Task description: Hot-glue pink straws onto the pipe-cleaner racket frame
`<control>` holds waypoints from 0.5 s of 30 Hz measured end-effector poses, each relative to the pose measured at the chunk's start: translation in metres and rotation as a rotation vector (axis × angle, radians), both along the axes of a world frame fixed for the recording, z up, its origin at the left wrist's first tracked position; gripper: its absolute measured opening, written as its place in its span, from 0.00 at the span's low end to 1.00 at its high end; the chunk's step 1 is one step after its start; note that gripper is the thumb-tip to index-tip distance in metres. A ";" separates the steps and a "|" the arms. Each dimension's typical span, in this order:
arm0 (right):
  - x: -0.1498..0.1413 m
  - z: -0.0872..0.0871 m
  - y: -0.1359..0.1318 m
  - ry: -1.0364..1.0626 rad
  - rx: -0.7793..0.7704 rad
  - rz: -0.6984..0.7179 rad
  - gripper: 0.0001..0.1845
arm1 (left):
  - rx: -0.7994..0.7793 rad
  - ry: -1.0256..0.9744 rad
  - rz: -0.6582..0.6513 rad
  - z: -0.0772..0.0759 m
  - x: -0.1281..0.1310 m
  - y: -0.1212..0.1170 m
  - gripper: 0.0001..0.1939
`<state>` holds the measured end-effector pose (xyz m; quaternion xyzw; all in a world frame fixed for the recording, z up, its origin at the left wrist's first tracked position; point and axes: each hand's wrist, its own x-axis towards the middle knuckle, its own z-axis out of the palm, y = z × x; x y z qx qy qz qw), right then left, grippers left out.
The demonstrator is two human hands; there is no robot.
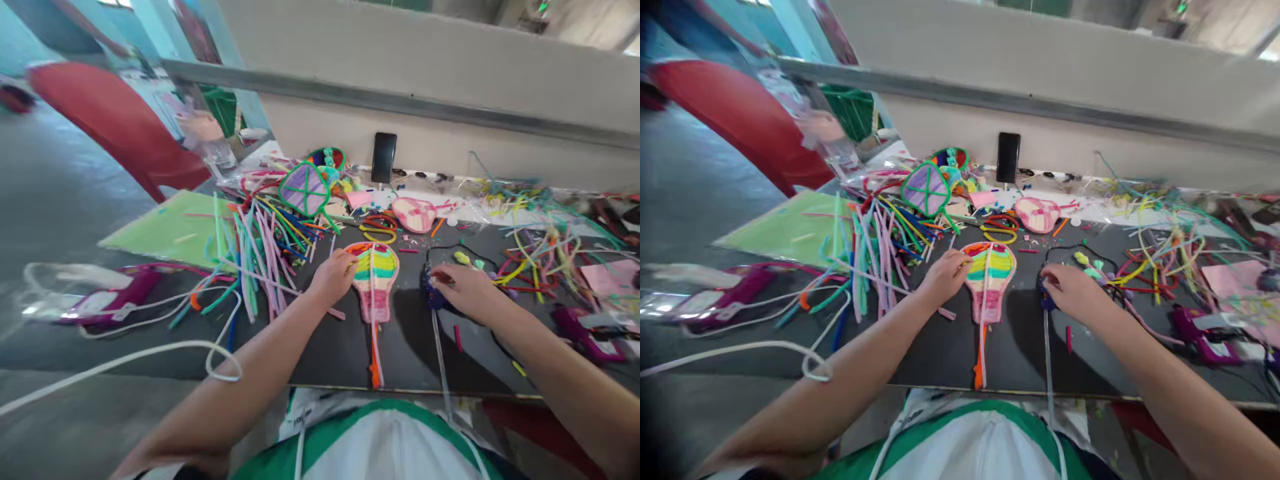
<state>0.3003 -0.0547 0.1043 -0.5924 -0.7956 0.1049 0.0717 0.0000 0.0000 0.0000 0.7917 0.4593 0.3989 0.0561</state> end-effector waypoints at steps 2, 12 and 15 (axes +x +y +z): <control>-0.021 0.001 0.029 0.015 -0.012 -0.005 0.12 | 0.008 0.000 0.008 0.001 -0.002 0.002 0.08; -0.091 -0.039 0.127 -0.064 -0.123 -0.093 0.15 | -0.011 0.088 -0.016 0.017 0.016 -0.010 0.11; -0.093 -0.048 0.131 -0.086 -0.145 -0.115 0.18 | -0.072 0.223 0.026 0.022 0.025 -0.015 0.12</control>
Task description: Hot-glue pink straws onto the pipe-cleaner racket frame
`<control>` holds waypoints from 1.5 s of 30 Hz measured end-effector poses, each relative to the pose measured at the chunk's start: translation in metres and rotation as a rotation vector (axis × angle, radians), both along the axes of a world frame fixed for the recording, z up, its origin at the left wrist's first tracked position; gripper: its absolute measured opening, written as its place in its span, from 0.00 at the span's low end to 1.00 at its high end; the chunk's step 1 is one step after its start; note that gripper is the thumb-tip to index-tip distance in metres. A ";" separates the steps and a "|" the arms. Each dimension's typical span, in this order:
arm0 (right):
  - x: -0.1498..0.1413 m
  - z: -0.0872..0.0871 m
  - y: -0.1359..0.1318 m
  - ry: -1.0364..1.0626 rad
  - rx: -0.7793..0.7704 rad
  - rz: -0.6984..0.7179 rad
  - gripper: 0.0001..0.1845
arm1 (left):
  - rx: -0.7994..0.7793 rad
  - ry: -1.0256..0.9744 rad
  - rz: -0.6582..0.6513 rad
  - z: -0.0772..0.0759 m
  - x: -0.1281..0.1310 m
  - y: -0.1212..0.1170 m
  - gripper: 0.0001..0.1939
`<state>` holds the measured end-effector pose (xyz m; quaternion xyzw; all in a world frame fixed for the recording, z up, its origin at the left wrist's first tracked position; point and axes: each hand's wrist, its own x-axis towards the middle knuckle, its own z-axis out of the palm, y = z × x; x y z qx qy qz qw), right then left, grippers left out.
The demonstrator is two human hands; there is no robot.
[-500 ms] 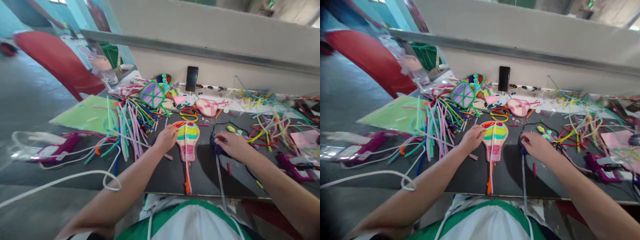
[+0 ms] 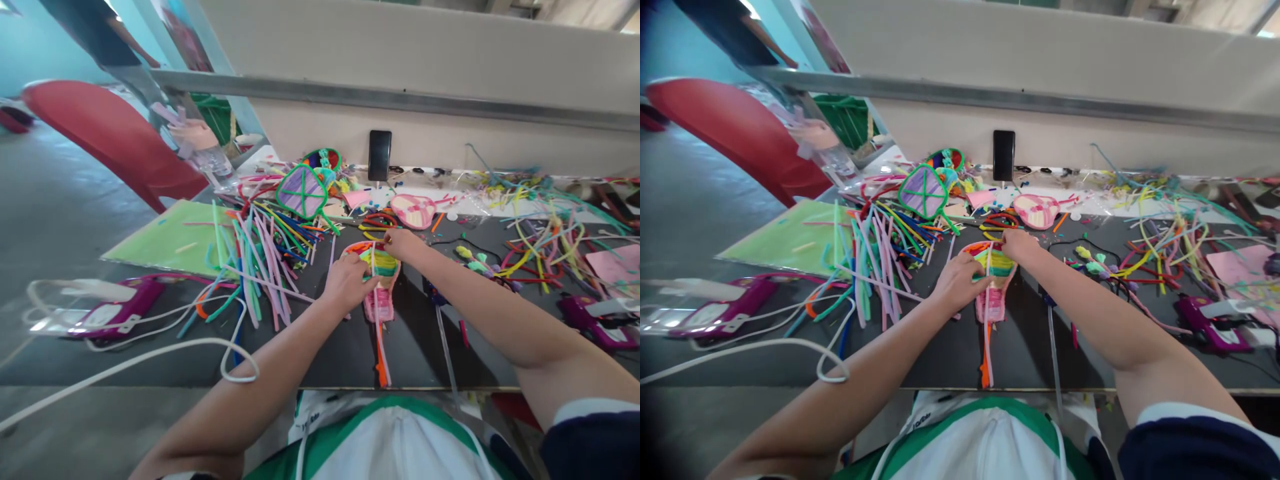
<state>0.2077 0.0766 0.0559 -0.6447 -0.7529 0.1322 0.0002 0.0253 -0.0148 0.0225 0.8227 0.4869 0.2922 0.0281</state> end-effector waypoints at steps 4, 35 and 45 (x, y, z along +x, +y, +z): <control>0.003 -0.008 0.002 0.007 0.007 -0.001 0.18 | -0.018 0.037 0.052 0.003 0.004 -0.003 0.08; -0.003 -0.023 -0.006 0.321 0.231 0.386 0.11 | 0.008 -0.106 -0.224 -0.011 -0.007 0.009 0.10; -0.009 -0.013 -0.010 0.245 0.137 0.277 0.13 | 0.013 -0.078 -0.220 -0.010 -0.008 0.008 0.10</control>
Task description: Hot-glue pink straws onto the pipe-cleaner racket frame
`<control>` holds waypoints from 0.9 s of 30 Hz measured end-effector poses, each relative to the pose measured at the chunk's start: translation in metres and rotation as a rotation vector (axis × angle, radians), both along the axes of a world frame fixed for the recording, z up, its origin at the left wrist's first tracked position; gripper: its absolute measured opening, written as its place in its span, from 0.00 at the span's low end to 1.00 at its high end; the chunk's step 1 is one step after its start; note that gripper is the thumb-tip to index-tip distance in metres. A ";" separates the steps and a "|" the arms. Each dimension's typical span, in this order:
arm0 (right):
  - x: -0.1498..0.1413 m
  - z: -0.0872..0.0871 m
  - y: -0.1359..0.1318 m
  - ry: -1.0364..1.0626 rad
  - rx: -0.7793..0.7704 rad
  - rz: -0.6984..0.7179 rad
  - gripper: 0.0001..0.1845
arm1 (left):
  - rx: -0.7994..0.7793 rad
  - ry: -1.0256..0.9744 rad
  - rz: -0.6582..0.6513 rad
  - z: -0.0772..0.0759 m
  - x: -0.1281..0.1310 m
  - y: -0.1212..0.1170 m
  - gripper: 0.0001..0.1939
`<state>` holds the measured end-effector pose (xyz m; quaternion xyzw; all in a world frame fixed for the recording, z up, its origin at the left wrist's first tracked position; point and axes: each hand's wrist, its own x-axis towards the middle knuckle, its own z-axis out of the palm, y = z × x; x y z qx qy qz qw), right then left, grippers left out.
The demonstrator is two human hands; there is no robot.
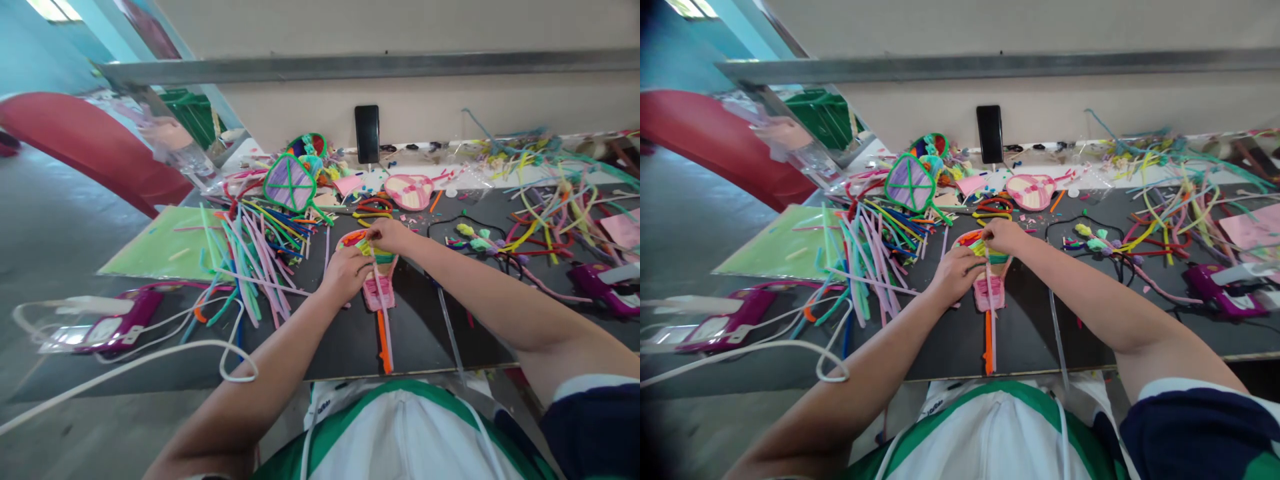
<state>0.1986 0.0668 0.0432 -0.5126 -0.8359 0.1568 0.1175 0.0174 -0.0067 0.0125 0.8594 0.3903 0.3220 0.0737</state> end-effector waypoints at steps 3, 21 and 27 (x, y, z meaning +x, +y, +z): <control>-0.004 0.004 -0.004 -0.039 -0.016 -0.077 0.15 | 0.015 0.043 -0.024 0.001 0.003 -0.002 0.11; -0.018 0.021 -0.013 -0.264 -0.113 -0.173 0.13 | -0.005 0.130 -0.004 -0.001 0.001 -0.006 0.12; -0.014 0.015 -0.016 -0.201 -0.064 -0.184 0.12 | -0.001 0.122 -0.014 -0.001 0.000 -0.007 0.12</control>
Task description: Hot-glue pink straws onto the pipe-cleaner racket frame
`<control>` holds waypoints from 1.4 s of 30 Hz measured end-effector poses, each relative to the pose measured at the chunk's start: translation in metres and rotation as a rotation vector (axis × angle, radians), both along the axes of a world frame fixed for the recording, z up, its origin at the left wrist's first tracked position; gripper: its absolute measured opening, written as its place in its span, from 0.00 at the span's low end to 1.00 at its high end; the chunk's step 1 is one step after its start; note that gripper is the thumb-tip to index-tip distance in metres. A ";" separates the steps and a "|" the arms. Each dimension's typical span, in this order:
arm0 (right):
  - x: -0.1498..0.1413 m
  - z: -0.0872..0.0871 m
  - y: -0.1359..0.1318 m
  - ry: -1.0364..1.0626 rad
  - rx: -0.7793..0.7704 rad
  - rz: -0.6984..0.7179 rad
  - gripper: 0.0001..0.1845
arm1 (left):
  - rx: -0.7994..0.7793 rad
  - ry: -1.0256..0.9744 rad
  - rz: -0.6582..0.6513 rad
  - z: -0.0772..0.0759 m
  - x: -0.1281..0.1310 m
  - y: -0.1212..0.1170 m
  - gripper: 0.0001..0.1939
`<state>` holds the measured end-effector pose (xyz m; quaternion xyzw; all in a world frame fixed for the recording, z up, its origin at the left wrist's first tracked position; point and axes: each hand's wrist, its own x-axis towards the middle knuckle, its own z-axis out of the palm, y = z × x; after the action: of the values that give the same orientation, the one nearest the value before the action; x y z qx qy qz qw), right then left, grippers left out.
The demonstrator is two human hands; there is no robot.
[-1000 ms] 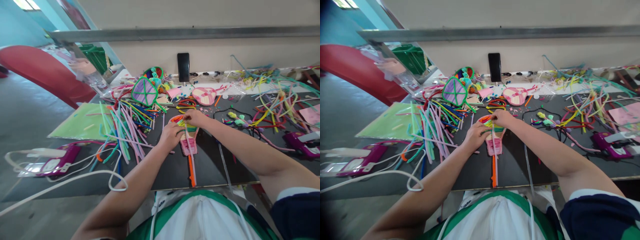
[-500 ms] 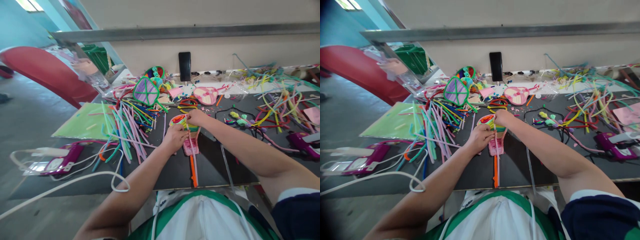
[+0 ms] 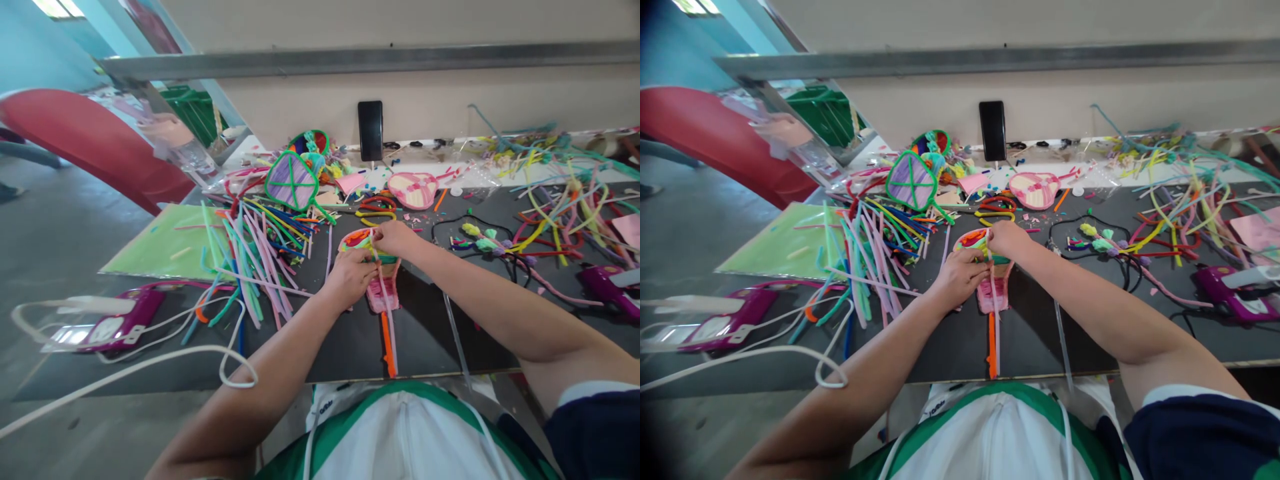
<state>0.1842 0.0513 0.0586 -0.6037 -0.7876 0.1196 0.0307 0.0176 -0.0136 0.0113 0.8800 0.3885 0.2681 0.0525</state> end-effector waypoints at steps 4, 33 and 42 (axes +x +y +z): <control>-0.001 0.001 -0.009 0.042 0.009 -0.002 0.11 | 0.003 -0.002 -0.017 0.003 0.001 0.000 0.12; 0.004 0.003 -0.001 -0.015 -0.087 -0.033 0.18 | 0.013 -0.033 -0.091 -0.001 -0.002 0.002 0.12; -0.001 0.011 0.007 -0.049 -0.162 -0.024 0.18 | 0.035 -0.025 -0.123 -0.003 -0.004 0.006 0.14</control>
<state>0.1832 0.0578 0.0700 -0.6165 -0.7683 0.1680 -0.0361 0.0139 -0.0071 0.0086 0.8997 0.3280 0.2819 0.0585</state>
